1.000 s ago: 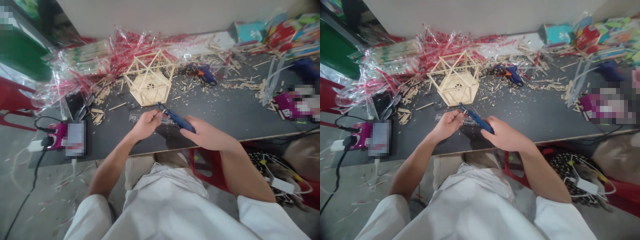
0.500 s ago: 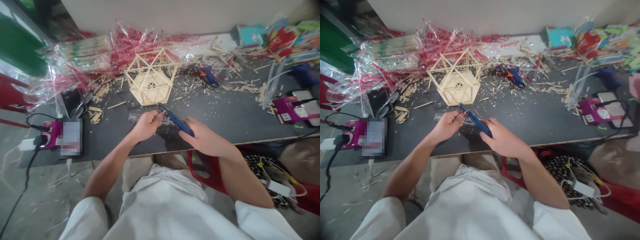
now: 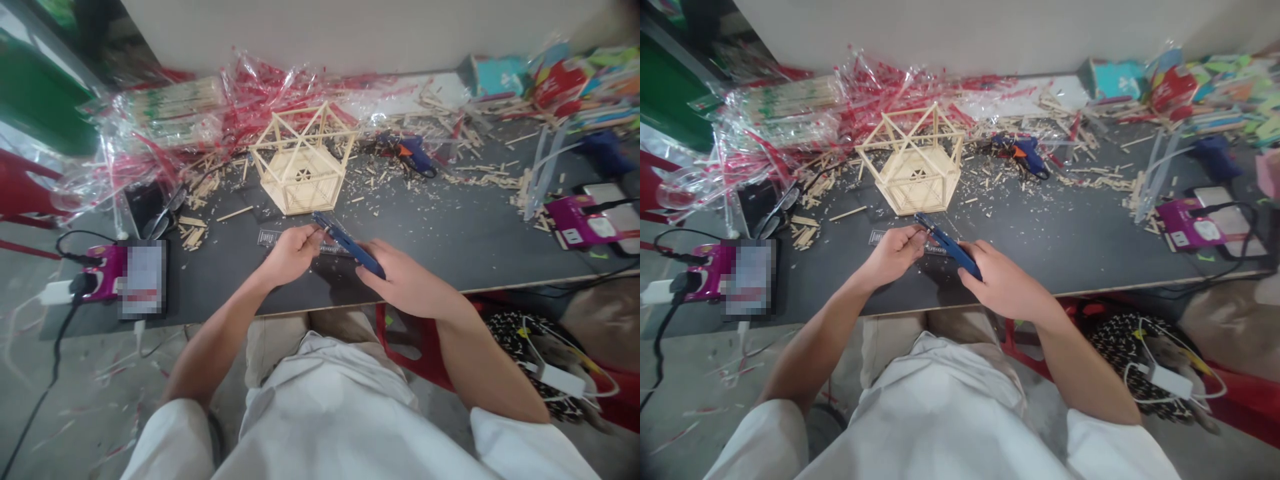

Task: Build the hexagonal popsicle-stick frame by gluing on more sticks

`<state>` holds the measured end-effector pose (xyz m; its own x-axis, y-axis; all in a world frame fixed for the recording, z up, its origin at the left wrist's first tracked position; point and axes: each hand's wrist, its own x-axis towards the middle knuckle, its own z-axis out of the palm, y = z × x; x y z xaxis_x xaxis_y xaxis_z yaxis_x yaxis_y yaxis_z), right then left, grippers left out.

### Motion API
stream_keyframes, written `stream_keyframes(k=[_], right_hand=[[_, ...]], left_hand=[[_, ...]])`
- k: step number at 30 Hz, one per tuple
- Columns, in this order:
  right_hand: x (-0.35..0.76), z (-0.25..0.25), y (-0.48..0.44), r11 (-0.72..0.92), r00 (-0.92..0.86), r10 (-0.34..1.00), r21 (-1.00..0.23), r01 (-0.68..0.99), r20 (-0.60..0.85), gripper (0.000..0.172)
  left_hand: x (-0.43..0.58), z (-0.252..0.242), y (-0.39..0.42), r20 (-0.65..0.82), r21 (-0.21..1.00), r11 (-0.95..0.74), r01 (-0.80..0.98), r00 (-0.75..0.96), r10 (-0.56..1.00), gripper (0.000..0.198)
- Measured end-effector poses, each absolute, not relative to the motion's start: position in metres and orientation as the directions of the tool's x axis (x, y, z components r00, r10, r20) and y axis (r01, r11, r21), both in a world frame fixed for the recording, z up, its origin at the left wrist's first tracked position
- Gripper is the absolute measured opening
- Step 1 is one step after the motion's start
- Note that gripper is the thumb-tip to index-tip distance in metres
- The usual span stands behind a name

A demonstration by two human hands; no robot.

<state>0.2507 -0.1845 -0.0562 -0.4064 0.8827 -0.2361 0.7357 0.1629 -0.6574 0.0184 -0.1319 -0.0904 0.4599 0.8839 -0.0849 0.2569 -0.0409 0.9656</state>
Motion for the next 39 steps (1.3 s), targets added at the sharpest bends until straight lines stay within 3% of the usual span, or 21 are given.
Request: stream_keyframes(k=[4,7,12,25,39], right_hand=[[0.246,-0.054,-0.186,0.115,-0.318,0.914,-0.592,0.797,-0.251,0.033],[0.243,-0.053,-0.189,0.058,-0.243,0.919,-0.502,0.863,-0.311,0.042],[0.242,-0.056,-0.189,0.109,-0.246,0.919,-0.402,0.909,-0.308,0.048],[0.245,-0.059,-0.181,0.155,-0.306,0.896,-0.419,0.895,-0.322,0.049],[0.245,-0.062,-0.180,0.219,-0.293,0.909,-0.258,0.941,-0.297,0.053]], left_hand=[[0.017,-0.092,-0.132,-0.079,0.959,-0.059,0.278,0.458,0.885,0.039],[0.017,-0.092,-0.134,-0.074,0.959,-0.068,0.277,0.473,0.878,0.042],[0.020,-0.088,-0.137,-0.077,0.959,-0.060,0.276,0.459,0.885,0.043],[0.020,-0.085,-0.136,-0.066,0.943,-0.089,0.320,0.442,0.895,0.046],[0.024,-0.097,-0.136,-0.050,0.955,-0.076,0.287,0.408,0.912,0.053]])
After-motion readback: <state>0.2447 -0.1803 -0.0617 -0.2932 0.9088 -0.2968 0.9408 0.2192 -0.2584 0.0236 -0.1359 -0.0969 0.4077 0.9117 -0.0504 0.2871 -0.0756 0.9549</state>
